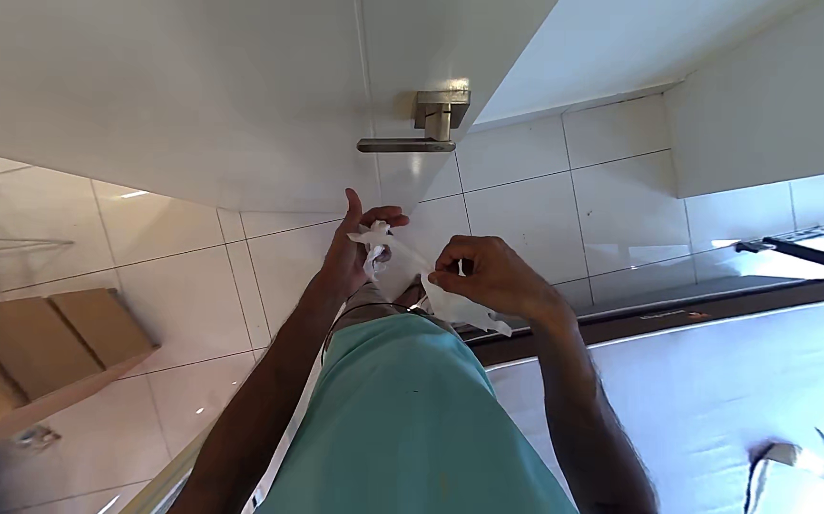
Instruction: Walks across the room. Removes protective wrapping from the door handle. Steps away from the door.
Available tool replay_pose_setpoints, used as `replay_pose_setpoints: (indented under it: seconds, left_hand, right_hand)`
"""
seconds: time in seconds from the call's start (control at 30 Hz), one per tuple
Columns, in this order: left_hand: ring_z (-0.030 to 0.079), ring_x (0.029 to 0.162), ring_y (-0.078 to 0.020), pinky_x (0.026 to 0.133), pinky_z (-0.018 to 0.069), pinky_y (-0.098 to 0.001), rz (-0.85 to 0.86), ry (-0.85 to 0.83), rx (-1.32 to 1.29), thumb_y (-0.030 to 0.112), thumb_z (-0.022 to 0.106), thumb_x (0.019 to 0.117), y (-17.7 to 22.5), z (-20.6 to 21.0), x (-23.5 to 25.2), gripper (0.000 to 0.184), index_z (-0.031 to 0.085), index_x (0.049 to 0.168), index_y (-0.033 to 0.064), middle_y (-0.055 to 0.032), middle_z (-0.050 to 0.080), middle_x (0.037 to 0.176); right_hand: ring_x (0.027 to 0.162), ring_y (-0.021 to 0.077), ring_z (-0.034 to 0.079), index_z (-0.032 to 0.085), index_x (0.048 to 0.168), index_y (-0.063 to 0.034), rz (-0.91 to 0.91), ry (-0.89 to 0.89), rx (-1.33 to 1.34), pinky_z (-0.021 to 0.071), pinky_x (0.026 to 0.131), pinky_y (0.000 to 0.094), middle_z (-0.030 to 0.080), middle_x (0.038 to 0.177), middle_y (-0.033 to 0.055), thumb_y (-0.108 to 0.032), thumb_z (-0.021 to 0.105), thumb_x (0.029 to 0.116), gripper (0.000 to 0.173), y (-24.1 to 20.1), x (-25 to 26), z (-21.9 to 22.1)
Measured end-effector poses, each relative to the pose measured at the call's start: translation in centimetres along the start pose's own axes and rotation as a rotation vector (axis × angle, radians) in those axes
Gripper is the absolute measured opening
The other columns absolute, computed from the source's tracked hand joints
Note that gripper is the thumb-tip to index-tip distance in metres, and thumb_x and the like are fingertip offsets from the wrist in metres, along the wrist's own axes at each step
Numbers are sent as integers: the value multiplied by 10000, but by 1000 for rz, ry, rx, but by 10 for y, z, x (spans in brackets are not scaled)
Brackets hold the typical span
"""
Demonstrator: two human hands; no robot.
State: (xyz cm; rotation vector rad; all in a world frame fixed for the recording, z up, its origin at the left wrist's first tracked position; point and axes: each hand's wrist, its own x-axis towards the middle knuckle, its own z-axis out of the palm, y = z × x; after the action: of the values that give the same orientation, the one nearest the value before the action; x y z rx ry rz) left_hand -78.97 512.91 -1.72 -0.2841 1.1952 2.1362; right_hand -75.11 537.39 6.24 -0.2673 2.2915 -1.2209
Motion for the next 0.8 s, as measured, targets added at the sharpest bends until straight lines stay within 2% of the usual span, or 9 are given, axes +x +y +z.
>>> replay_pose_setpoints:
  seconds: [0.07, 0.1, 0.17, 0.23, 0.4, 0.6, 0.63, 0.73, 0.8]
  left_hand:
    - [590, 717, -17, 585, 475, -165, -29, -49, 167, 756, 113, 991, 0, 8, -16, 828, 683, 1200, 194, 20, 701, 1146]
    - [576, 726, -15, 595, 472, -164, -19, -87, 260, 699, 256, 1026, -5, 8, -23, 678, 676, 1213, 201, 25, 681, 1181]
    - [591, 739, -48, 592, 486, -198, 3, -108, 394, 455, 629, 1000, -17, 3, -27, 327, 700, 1167, 183, -1, 688, 1188]
    - [584, 711, -73, 577, 487, -218, -23, -67, 423, 270, 735, 952, -28, 10, -20, 168, 697, 1078, 167, -22, 691, 1053]
    - [602, 672, -70, 594, 542, -221, -146, 43, 48, 209, 635, 1006, -54, 38, -4, 188, 668, 1190, 192, -27, 658, 927]
    - [664, 771, -109, 669, 583, -279, -220, 10, -51, 325, 487, 1061, -70, 72, 12, 287, 625, 1270, 185, -28, 686, 970]
    - [671, 796, -126, 693, 587, -302, -242, 0, -67, 373, 431, 1075, -76, 78, 16, 332, 619, 1269, 180, -35, 689, 982]
    - [684, 945, -166, 836, 587, -367, -284, -76, -157, 572, 290, 1083, -92, 102, 27, 570, 637, 1247, 150, -59, 702, 1063]
    - [676, 1040, -197, 926, 566, -408, -287, -120, -185, 706, 182, 1033, -93, 116, 36, 771, 625, 1303, 135, -91, 700, 1136]
  right_hand:
    - [561, 146, 569, 707, 885, -137, 81, 40, 64, 476, 492, 353, 638, 714, 4, -308, 702, 975, 193, 16, 0, 4]
    - [527, 163, 557, 691, 889, -127, 104, 84, 99, 456, 457, 355, 623, 685, 28, -310, 678, 993, 211, 22, -1, 6]
    - [517, 170, 546, 673, 895, -128, 113, 140, 160, 443, 442, 339, 616, 684, 38, -315, 666, 1008, 218, 31, -2, 7]
    - [525, 167, 540, 677, 918, -129, 75, 166, 225, 440, 443, 325, 622, 706, 35, -319, 677, 1007, 210, 36, -1, 10]
    - [653, 177, 570, 674, 964, -139, -41, 416, 244, 497, 503, 336, 609, 943, 54, -290, 713, 986, 158, 58, 6, 37]
    - [1083, 182, 631, 693, 991, -165, 1, 682, 350, 572, 725, 372, 611, 1302, 25, -352, 695, 985, 186, 87, 3, 52]
    - [1051, 170, 655, 667, 978, -156, 16, 721, 347, 578, 726, 376, 646, 1273, 16, -337, 680, 994, 182, 91, 2, 52]
    - [719, 193, 657, 648, 980, -143, 115, 878, 172, 560, 575, 438, 689, 951, 27, -380, 654, 1007, 239, 105, 0, 49]
    - [816, 223, 630, 643, 962, -123, 133, 985, -52, 515, 716, 468, 653, 914, 45, -352, 651, 1006, 233, 110, -2, 41]
